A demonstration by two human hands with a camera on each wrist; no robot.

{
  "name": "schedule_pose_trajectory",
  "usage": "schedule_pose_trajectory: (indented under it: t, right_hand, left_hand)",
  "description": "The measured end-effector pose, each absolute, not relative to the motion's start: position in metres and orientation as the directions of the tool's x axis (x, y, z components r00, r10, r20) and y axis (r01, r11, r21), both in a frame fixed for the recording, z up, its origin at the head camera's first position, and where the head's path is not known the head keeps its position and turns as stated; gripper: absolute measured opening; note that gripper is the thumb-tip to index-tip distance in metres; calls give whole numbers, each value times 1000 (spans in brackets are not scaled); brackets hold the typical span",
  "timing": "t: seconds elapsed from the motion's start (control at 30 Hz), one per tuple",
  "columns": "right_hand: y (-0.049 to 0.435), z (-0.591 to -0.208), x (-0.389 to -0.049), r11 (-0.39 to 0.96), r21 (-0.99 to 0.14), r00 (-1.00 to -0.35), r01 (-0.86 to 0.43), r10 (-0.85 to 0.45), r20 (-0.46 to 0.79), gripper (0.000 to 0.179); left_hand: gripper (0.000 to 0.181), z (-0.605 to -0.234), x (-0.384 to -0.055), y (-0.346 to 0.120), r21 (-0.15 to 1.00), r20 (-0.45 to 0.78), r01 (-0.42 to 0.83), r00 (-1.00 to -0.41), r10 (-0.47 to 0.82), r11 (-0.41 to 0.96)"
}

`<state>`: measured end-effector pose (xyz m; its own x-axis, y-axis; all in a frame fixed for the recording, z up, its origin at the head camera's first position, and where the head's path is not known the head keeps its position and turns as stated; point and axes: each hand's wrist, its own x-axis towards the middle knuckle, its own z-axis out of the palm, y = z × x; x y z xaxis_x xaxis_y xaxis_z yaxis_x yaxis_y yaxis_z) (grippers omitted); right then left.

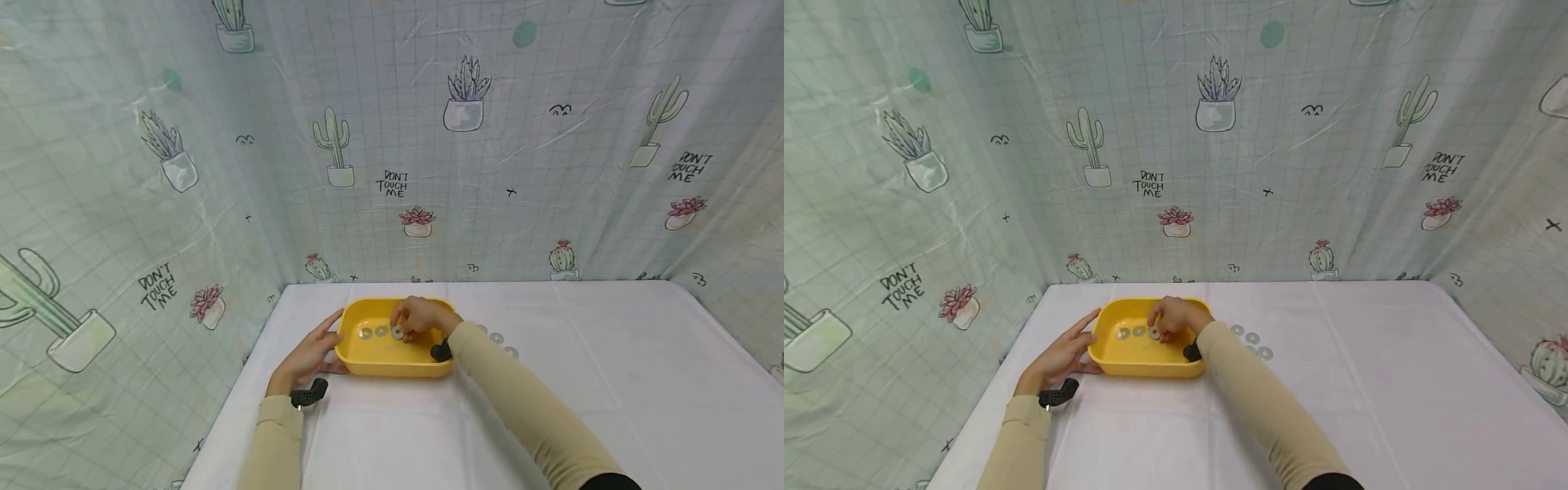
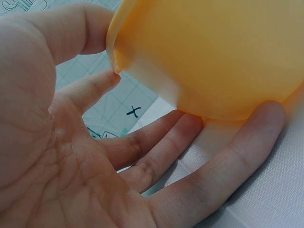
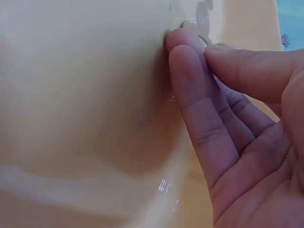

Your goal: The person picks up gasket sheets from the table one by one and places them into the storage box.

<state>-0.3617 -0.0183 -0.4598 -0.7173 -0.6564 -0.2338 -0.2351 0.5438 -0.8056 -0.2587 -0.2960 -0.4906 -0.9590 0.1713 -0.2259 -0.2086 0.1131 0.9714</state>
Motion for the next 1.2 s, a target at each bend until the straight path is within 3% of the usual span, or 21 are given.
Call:
schedule_pose_trajectory:
  t: [0.3, 0.77, 0.97, 1.2]
  right_hand:
    - [-21, -461, -362, 616, -755, -720, -226, -628, -296, 20]
    - [1, -417, -357, 501, -808, -691, -311, -703, -170, 33]
    - [42, -396, -357, 438, -846, -756, -304, -651, -66, 29]
    - [103, -400, -352, 434, -868, -876, -242, -483, 3, 26]
  left_hand:
    - [61, -493, -260, -296, 972, -222, -204, -961, 165, 121]
    - [62, -492, -259, -295, 972, -222, -203, -960, 169, 120]
    - [62, -490, -259, -294, 970, -225, -209, -963, 145, 123]
    - [63, -493, -260, -295, 969, -227, -208, -962, 149, 133]
